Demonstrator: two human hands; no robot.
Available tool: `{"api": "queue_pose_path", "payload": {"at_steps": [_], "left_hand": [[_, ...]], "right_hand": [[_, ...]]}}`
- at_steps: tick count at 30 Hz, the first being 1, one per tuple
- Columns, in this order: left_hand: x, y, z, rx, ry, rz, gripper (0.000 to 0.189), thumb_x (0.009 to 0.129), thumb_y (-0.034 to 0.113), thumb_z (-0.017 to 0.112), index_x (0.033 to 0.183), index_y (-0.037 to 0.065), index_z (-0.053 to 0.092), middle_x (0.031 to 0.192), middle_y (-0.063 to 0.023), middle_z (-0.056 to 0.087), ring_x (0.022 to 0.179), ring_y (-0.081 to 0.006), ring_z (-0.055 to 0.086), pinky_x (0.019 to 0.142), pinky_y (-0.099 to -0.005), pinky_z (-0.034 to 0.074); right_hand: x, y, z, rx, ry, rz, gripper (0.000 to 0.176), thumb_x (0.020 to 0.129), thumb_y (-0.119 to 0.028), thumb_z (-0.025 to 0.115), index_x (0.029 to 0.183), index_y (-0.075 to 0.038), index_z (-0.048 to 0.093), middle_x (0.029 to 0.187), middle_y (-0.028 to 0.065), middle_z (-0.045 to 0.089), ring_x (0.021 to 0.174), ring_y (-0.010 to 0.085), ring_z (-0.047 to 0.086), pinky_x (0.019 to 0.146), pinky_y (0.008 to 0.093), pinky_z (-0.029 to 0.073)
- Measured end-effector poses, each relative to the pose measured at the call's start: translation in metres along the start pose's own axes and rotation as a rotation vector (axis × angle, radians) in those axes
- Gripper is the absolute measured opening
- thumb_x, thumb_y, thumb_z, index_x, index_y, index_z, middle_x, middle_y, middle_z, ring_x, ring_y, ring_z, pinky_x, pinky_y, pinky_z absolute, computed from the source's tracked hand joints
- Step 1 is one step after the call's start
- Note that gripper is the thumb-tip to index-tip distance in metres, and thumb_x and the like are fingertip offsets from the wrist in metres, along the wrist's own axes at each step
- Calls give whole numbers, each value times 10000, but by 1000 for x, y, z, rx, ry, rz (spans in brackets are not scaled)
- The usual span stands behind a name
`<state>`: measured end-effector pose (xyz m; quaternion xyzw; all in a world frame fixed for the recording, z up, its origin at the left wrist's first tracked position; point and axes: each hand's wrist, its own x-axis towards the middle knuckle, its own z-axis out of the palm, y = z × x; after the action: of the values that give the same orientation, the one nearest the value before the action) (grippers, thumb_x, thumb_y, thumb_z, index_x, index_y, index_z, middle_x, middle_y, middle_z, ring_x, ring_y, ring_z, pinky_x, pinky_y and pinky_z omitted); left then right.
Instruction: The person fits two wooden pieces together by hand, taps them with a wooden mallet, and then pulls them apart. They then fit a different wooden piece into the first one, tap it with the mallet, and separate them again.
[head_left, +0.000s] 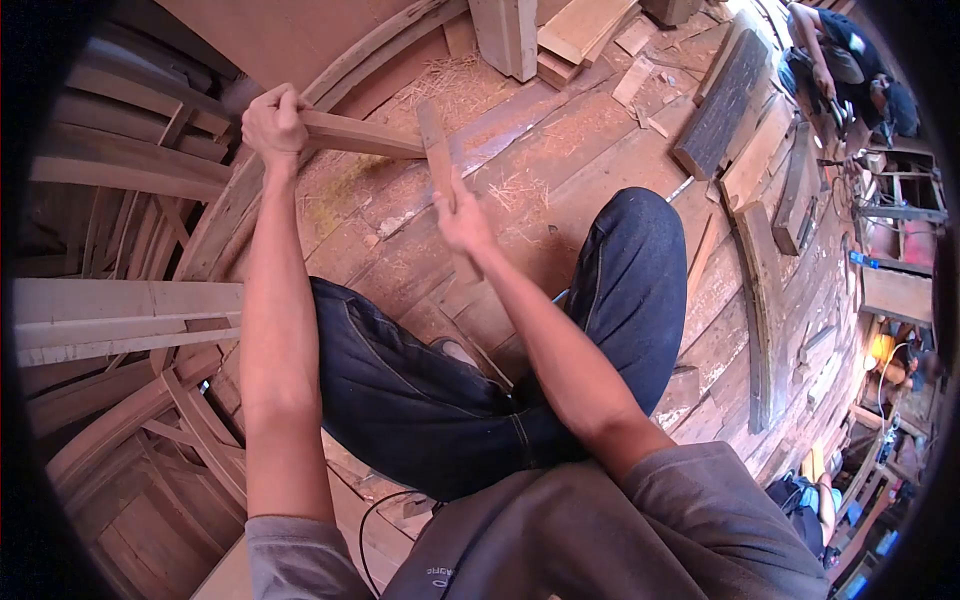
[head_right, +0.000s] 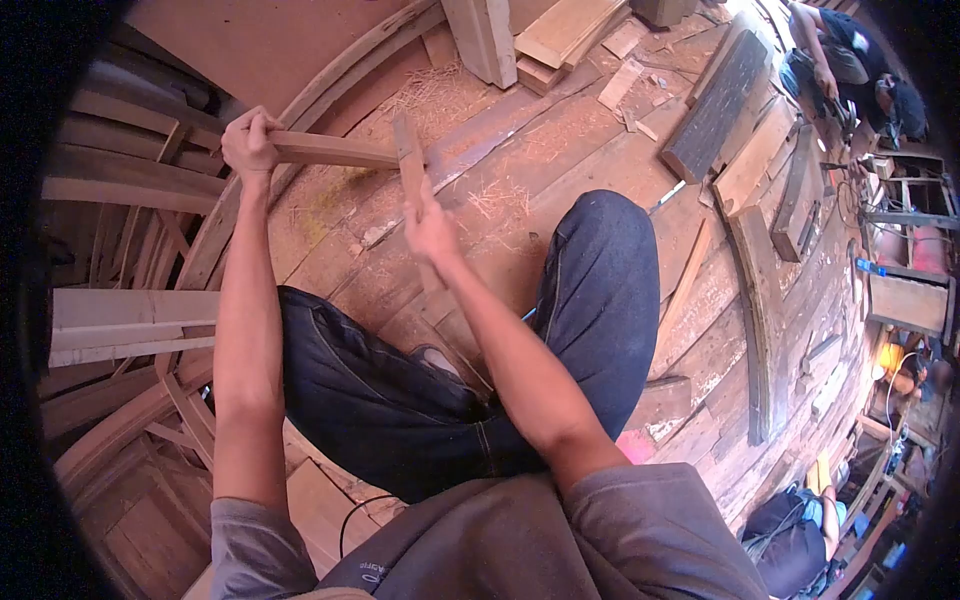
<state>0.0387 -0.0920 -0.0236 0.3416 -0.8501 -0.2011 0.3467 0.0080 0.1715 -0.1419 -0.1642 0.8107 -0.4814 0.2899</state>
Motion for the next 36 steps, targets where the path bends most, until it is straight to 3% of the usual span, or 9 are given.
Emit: {"api": "queue_pose_path", "payload": {"at_steps": [14, 17, 21, 22, 25, 26, 27, 31, 36], "left_hand": [[2, -25, -7, 178, 45, -101, 284, 737, 316, 517, 717, 102, 702, 731, -129, 658, 689, -292, 633, 634, -369, 469], [4, -57, -8, 434, -30, -157, 215, 788, 225, 547, 881, 124, 713, 892, -130, 684, 751, -216, 641, 690, -375, 480], [17, -71, -2, 107, -148, -182, 332, 893, 324, 521, 1036, 88, 706, 995, -77, 705, 849, -218, 639, 786, -360, 499], [31, -82, 5, 163, -169, -139, 359, 904, 356, 508, 1075, 105, 700, 1037, -63, 700, 894, -232, 643, 815, -359, 497], [93, -149, 70, 142, -340, -35, 449, 879, 486, 565, 1051, 86, 678, 1106, -103, 661, 968, -323, 617, 823, -426, 487], [54, -76, 59, 194, 346, 421, 269, 756, 335, 606, 613, 132, 710, 620, -122, 653, 507, -333, 556, 460, -471, 399], [32, -32, 34, 212, 150, 264, 318, 747, 319, 546, 617, 65, 687, 596, -151, 622, 495, -362, 537, 464, -480, 392], [45, -25, 32, 245, 91, 93, 283, 688, 344, 572, 691, 114, 737, 597, -132, 638, 510, -352, 567, 455, -480, 392], [28, 18, 48, 182, 159, 376, 294, 663, 367, 576, 716, 139, 754, 622, -138, 655, 525, -360, 586, 460, -493, 401]], "right_hand": [[-14, -11, 7, 9, -2, 12, 579, 942, -321, 482, 1429, -44, 338, 1040, 328, 615, 1007, 437, 614, 865, 479, 490], [-54, -25, 11, -12, -11, 60, 274, 915, -180, 495, 1014, 20, 656, 838, 273, 651, 765, 403, 654, 706, 499, 511], [-1, -10, 28, 76, 8, 59, 182, 855, -83, 501, 885, 4, 658, 861, 217, 660, 733, 313, 638, 620, 460, 496], [11, 10, 28, 207, -15, 22, 316, 877, -53, 439, 1191, -16, 441, 1188, 194, 486, 1087, 277, 413, 901, 401, 335], [56, 61, 88, 255, 229, -87, 683, 895, -149, 461, 1503, -85, 158, 884, 273, 603, 751, 395, 617, 662, 491, 494], [8, 25, 40, 284, 114, -38, 706, 893, -156, 469, 1505, -75, 127, 877, 281, 600, 737, 393, 620, 653, 494, 495], [-50, -23, -19, 306, 1, 14, 731, 892, -164, 477, 1506, -64, 95, 870, 289, 597, 723, 391, 624, 644, 496, 496], [-25, 13, 25, 65, 87, -29, 723, 885, -180, 490, 1499, -46, 132, 767, 291, 585, 649, 387, 623, 600, 485, 498], [8, 44, 32, 158, 95, 83, 705, 870, -203, 510, 1471, -12, 194, 769, 280, 608, 662, 418, 630, 595, 476, 514]]}}
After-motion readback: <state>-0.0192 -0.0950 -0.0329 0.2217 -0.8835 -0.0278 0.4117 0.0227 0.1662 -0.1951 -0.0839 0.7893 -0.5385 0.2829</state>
